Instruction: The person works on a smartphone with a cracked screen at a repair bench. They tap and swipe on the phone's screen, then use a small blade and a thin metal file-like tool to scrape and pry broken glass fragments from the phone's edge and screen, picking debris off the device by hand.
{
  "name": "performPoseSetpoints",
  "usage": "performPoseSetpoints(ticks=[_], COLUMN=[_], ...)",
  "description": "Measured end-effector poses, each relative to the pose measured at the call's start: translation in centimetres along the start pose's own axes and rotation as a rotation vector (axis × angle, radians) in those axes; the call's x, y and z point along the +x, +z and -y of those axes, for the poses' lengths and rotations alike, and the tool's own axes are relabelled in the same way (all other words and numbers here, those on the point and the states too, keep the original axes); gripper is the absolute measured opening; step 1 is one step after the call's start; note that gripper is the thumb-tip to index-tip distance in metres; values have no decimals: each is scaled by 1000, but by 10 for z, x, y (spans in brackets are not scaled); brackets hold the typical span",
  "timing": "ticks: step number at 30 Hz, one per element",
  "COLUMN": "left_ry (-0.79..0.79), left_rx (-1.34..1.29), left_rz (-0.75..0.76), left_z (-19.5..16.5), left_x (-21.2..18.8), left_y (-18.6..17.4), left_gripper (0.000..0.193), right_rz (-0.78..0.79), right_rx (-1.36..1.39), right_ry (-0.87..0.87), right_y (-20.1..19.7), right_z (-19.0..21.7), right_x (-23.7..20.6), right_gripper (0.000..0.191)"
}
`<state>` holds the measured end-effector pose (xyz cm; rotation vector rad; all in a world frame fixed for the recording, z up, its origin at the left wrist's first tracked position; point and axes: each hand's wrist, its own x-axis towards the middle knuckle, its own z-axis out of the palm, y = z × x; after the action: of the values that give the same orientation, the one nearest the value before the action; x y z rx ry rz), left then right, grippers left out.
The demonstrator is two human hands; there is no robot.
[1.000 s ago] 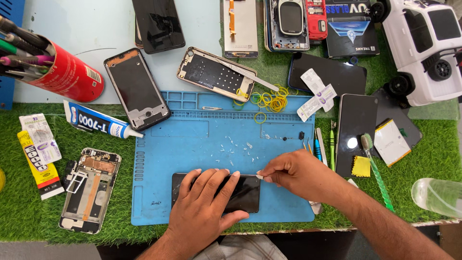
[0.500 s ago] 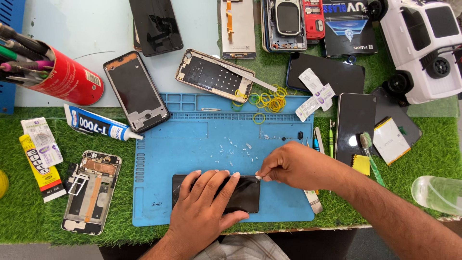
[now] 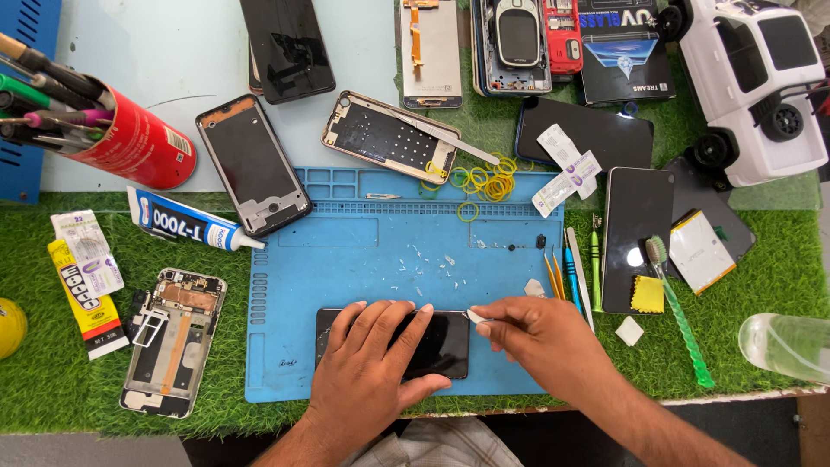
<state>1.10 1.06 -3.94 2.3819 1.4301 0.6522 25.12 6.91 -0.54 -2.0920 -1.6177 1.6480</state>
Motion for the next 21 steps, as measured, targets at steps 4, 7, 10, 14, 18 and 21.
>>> performPoseSetpoints(ticks=[4, 7, 10, 14, 18, 21], left_ry=[-8, -3, -2, 0, 3, 2], left_rx=[-13, -11, 3, 2, -4, 5], left_rz=[1, -8, -1, -8, -8, -1], left_z=[0, 1, 2, 2, 2, 2], left_x=[-1, -2, -3, -4, -3, -3], left_y=[1, 2, 3, 5, 5, 4], left_gripper=[78, 78, 78, 78, 78, 78], right_rz=[-172, -246, -349, -458, -443, -424], right_rx=[219, 304, 255, 105, 91, 35], right_ry=[-153, -114, -188, -331, -336, -318], right_y=[23, 38, 51, 53, 50, 49], right_z=[-26, -36, -37, -31, -26, -28], right_x=[-5, -6, -12, -18, -18, -18], right_gripper=[32, 31, 28, 23, 23, 22])
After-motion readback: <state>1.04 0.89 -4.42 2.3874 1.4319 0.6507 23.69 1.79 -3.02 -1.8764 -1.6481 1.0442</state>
